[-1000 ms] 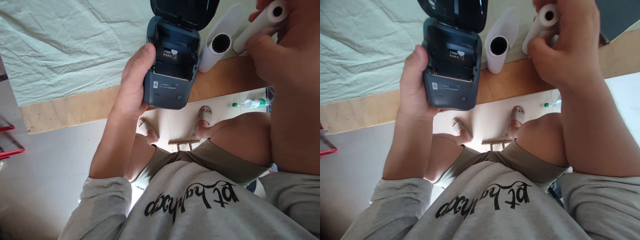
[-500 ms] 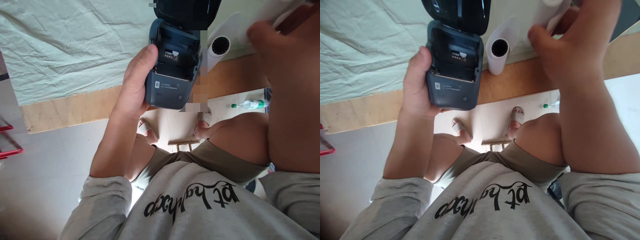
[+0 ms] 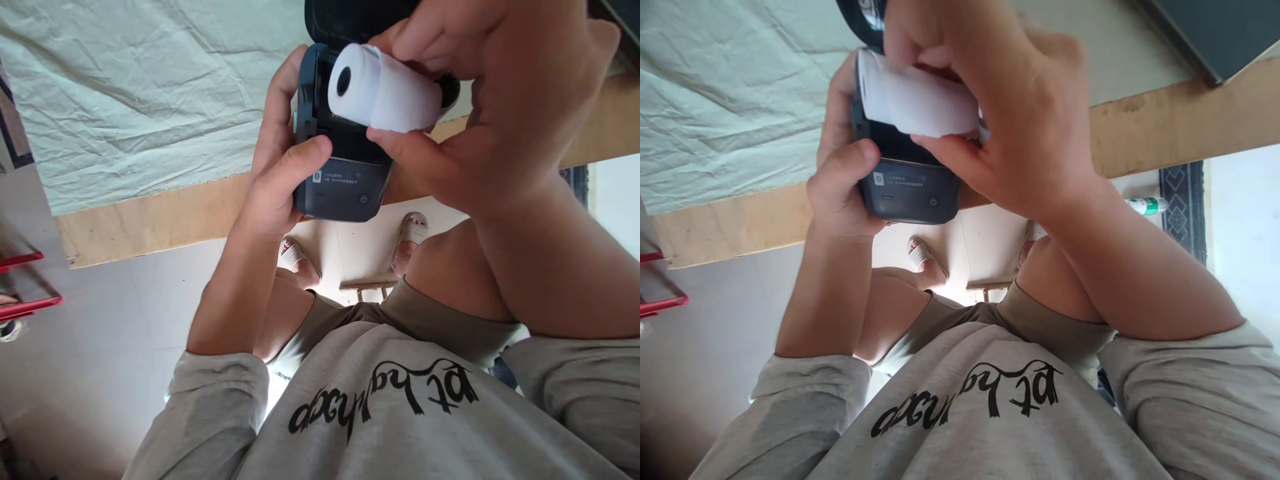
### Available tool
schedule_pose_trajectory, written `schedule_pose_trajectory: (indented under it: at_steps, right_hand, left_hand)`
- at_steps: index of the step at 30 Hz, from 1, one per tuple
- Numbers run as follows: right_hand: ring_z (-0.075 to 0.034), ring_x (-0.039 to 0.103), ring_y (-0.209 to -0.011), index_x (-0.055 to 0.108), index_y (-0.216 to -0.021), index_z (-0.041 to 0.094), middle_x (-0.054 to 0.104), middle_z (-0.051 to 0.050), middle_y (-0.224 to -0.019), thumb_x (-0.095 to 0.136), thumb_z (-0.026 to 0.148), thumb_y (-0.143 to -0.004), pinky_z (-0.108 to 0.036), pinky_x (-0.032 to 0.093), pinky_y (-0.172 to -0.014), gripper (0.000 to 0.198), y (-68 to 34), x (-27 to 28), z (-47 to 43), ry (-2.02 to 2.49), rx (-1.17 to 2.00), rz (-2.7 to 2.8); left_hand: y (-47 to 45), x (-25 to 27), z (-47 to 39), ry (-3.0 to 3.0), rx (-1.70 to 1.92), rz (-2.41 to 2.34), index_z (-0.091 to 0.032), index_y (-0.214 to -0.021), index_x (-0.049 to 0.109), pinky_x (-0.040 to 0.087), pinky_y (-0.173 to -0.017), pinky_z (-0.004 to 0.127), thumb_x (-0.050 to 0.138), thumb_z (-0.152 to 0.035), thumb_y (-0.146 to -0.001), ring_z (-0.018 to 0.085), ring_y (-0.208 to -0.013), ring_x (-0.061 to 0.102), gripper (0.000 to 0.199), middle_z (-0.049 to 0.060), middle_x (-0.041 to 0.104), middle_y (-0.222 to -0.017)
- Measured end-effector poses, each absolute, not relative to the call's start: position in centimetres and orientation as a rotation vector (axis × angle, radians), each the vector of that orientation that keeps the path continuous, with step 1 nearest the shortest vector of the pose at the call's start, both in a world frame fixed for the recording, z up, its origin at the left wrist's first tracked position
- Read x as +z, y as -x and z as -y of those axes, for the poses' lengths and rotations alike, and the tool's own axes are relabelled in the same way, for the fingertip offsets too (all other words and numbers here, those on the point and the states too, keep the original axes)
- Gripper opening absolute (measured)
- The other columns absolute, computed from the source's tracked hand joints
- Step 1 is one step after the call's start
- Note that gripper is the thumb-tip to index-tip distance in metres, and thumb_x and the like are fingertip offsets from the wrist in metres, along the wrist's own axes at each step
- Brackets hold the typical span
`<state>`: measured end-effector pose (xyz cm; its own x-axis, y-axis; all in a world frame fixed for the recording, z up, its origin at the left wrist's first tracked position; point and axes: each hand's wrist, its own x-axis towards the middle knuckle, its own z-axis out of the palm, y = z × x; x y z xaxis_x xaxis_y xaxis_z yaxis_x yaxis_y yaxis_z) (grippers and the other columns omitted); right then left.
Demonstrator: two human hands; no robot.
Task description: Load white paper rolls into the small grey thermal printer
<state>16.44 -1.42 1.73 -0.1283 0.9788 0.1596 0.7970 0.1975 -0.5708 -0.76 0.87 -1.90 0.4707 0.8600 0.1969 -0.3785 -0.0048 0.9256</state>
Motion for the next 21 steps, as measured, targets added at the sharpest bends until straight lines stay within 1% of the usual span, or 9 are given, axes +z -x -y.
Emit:
schedule_pose_trajectory:
  at_steps: [2,5,7,9,11,13,15,18,21]
  right_hand:
    - [-0.003,0.046,-0.101,0.040,-0.106,0.034,0.046,0.011,-0.102,0.032,0.055,-0.067,-0.022,0.037,-0.083,0.045,-15.8,2.3,1.3,1.783,0.305,2.079]
    - [0.001,0.046,-0.099,0.042,-0.095,0.033,0.043,0.015,-0.106,0.034,0.038,-0.070,-0.021,0.033,-0.082,0.027,-15.3,2.4,1.1,1.777,0.154,2.186]
    - [0.002,0.045,-0.098,0.045,-0.088,0.032,0.042,0.018,-0.106,0.031,0.037,-0.072,-0.021,0.031,-0.082,0.022,-15.2,2.0,1.1,1.675,0.093,2.232]
    - [0.003,0.043,-0.096,0.049,-0.083,0.032,0.044,0.018,-0.101,0.027,0.042,-0.074,-0.020,0.031,-0.084,0.026,-15.0,1.6,1.3,1.588,0.006,2.228]
    - [0.003,0.042,-0.094,0.051,-0.079,0.033,0.047,0.015,-0.095,0.031,0.046,-0.071,-0.019,0.032,-0.085,0.025,-14.8,1.3,1.7,1.529,-0.040,2.228]
    - [0.003,0.043,-0.090,0.051,-0.080,0.035,0.048,0.015,-0.092,0.036,0.048,-0.068,-0.019,0.034,-0.084,0.023,-14.7,1.3,2.2,1.489,-0.050,2.286]
    - [0.002,0.043,-0.088,0.050,-0.083,0.036,0.047,0.015,-0.094,0.038,0.052,-0.066,-0.019,0.034,-0.081,0.027,-14.8,1.4,2.4,1.402,-0.045,2.361]
    - [0.001,0.044,-0.088,0.049,-0.085,0.029,0.049,0.011,-0.092,0.039,0.053,-0.064,-0.019,0.035,-0.081,0.034,-15.5,1.5,2.2,1.242,0.018,2.326]
    - [-0.001,0.045,-0.087,0.048,-0.092,0.021,0.049,0.002,-0.091,0.040,0.049,-0.064,-0.017,0.036,-0.077,0.040,-16.6,1.3,1.8,1.340,0.023,2.059]
  left_hand:
    - [0.7,-1.9,-0.7,-1.179,1.072,-0.534,-0.023,-0.107,0.035,0.044,-0.068,0.025,0.050,-0.034,-0.064,0.022,-0.106,0.043,0.047,0.002,0.045,-0.113]
    - [0.8,-1.8,-0.6,-1.180,1.091,-0.543,-0.023,-0.106,0.037,0.043,-0.070,0.027,0.050,-0.033,-0.064,0.023,-0.108,0.042,0.045,0.002,0.044,-0.114]
    - [1.0,-1.8,-0.7,-1.236,1.056,-0.552,-0.022,-0.107,0.039,0.043,-0.074,0.028,0.050,-0.038,-0.064,0.025,-0.108,0.041,0.047,0.002,0.044,-0.114]
    - [1.2,-1.8,-0.8,-1.289,1.007,-0.563,-0.021,-0.107,0.040,0.043,-0.076,0.029,0.049,-0.043,-0.064,0.026,-0.108,0.041,0.049,0.003,0.046,-0.111]
    - [1.4,-1.8,-0.8,-1.282,1.008,-0.570,-0.021,-0.108,0.040,0.043,-0.073,0.029,0.047,-0.044,-0.066,0.026,-0.106,0.043,0.048,0.004,0.047,-0.108]
    - [1.4,-1.9,-0.8,-1.245,1.043,-0.561,-0.022,-0.108,0.039,0.044,-0.069,0.028,0.048,-0.039,-0.066,0.023,-0.103,0.045,0.047,0.004,0.047,-0.107]
    - [1.3,-2.0,-0.7,-1.251,1.055,-0.554,-0.022,-0.109,0.038,0.044,-0.071,0.027,0.054,-0.031,-0.061,0.021,-0.098,0.048,0.052,0.004,0.048,-0.107]
    - [1.2,-2.2,-0.6,-1.284,1.039,-0.575,-0.024,-0.111,0.036,0.043,-0.076,0.027,0.053,-0.024,-0.061,0.017,-0.096,0.051,0.053,-0.001,0.045,-0.110]
    - [1.2,-2.4,-0.7,-1.271,1.042,-0.586,-0.028,-0.110,0.036,0.043,-0.074,0.028,0.052,-0.028,-0.061,0.017,-0.098,0.050,0.051,-0.003,0.041,-0.115]
